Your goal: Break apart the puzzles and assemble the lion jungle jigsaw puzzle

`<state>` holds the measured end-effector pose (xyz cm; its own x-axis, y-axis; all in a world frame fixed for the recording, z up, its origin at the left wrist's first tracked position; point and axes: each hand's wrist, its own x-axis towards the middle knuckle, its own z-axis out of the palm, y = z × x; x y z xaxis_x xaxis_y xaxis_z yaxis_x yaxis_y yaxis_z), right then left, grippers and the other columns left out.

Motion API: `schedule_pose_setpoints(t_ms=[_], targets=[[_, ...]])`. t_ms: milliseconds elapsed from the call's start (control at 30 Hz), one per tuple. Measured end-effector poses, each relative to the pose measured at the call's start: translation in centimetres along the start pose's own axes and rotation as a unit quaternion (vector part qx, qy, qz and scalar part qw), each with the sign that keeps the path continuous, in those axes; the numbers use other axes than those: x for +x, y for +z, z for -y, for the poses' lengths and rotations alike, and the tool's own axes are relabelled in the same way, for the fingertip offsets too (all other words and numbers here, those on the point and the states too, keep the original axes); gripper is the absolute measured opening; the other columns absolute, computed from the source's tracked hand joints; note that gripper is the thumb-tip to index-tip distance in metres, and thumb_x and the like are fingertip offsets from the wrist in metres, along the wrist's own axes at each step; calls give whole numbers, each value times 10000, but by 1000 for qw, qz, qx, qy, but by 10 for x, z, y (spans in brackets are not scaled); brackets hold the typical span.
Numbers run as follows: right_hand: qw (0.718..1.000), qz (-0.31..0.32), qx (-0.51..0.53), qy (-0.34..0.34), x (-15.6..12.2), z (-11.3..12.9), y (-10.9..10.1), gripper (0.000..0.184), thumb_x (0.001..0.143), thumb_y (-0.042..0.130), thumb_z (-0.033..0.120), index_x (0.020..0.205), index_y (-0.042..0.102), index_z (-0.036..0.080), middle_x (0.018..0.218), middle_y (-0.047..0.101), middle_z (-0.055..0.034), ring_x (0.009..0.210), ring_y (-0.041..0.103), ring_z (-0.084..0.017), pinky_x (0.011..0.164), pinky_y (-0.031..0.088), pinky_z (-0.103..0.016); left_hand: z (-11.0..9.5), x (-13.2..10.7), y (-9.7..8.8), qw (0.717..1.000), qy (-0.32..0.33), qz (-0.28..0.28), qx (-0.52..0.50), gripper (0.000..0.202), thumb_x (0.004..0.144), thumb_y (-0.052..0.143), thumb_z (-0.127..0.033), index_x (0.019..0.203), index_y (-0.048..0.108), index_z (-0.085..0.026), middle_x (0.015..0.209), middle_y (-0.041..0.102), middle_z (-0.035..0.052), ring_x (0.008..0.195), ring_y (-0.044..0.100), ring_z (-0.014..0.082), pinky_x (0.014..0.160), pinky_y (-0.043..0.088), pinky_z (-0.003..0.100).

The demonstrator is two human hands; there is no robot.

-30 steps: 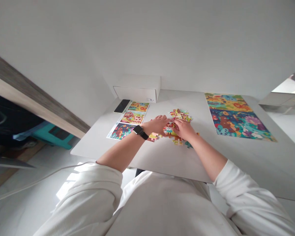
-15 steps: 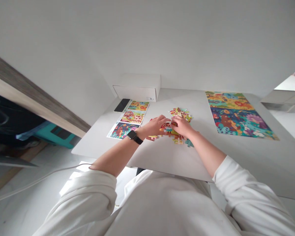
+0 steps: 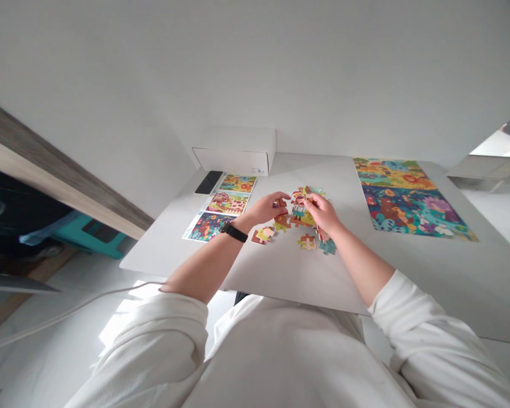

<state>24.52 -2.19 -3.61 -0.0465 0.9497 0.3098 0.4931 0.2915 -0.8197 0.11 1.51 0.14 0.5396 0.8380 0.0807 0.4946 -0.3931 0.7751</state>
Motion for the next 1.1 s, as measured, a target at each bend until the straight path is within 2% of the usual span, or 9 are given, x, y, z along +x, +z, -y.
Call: schedule_pose_setpoints(t_ms=[133, 233, 367, 433, 500, 633, 767, 933, 1100], targets=[[1000, -10, -4, 5, -3, 2, -2, 337, 995, 558, 542, 1072, 685, 240, 881, 722, -14, 820, 656, -215, 811, 520, -331, 0, 7, -4, 998, -45, -20, -25, 448, 902, 702, -295, 1337, 666, -193, 1049, 746, 43, 804, 668, 138, 735, 545, 252], [1000, -22, 5, 13, -2, 0, 0, 354, 987, 571, 557, 1090, 685, 239, 927, 736, -25, 857, 670, -223, 823, 530, -338, 1, 8, -3, 995, -69, -50, 45, 391, 901, 698, -262, 1285, 693, -190, 1081, 741, 69, 869, 690, 175, 802, 570, 295], [997, -40, 66, 22, 1, -1, 2, 387, 959, 599, 596, 1047, 681, 228, 975, 754, -45, 901, 692, -230, 847, 546, -343, -7, 3, 9, 986, 42, -114, 118, 250, 996, 588, -324, 1134, 742, -184, 1205, 710, 122, 1187, 660, 239, 1050, 515, 342], [994, -40, 99, 16, 2, 0, 3, 406, 949, 612, 618, 1028, 684, 226, 1000, 765, -50, 945, 702, -235, 873, 550, -346, -14, 0, 17, 992, 57, -73, 84, 303, 1029, 537, -400, 1105, 732, -181, 1122, 733, 99, 1100, 680, 227, 967, 529, 315], [993, -43, 114, 9, 1, 1, 2, 427, 946, 619, 638, 1025, 690, 224, 1011, 769, -53, 970, 706, -239, 888, 552, -351, -19, 0, 25, 997, 22, -35, 63, 294, 986, 589, -440, 1014, 715, -176, 946, 730, 53, 891, 675, 197, 797, 518, 284], [993, -66, 93, -20, -3, 5, 1, 410, 932, 663, 634, 993, 708, 231, 965, 765, -43, 915, 704, -231, 876, 553, -353, -23, 4, 37, 997, -46, -39, 47, 248, 879, 670, -417, 812, 637, -180, 706, 629, -13, 645, 548, 140, 608, 390, 260], [992, -84, 83, -47, -5, 9, -2, 348, 919, 704, 584, 964, 720, 239, 944, 763, -36, 866, 696, -219, 849, 553, -346, -25, 4, 37, 997, -63, -40, 8, 245, 852, 684, -410, 780, 615, -186, 659, 619, -16, 590, 530, 127, 572, 362, 255], [989, -72, 129, -3, -2, 11, -6, 414, 883, 717, 634, 926, 712, 222, 875, 740, -28, 812, 660, -205, 772, 540, -324, -24, -5, 33, 996, -16, -22, -80, 196, 895, 693, -372, 892, 654, -181, 799, 743, 35, 673, 638, 133, 619, 448, 239], [995, -47, 88, 28, 2, 0, -7, 375, 929, 648, 596, 920, 689, 223, 830, 723, -17, 785, 660, -202, 755, 537, -325, -14, -2, 39, 976, -81, -49, -197, 168, 953, 697, -314, 921, 599, -182, 818, 779, 74, 631, 663, 124, 625, 511, 248]])
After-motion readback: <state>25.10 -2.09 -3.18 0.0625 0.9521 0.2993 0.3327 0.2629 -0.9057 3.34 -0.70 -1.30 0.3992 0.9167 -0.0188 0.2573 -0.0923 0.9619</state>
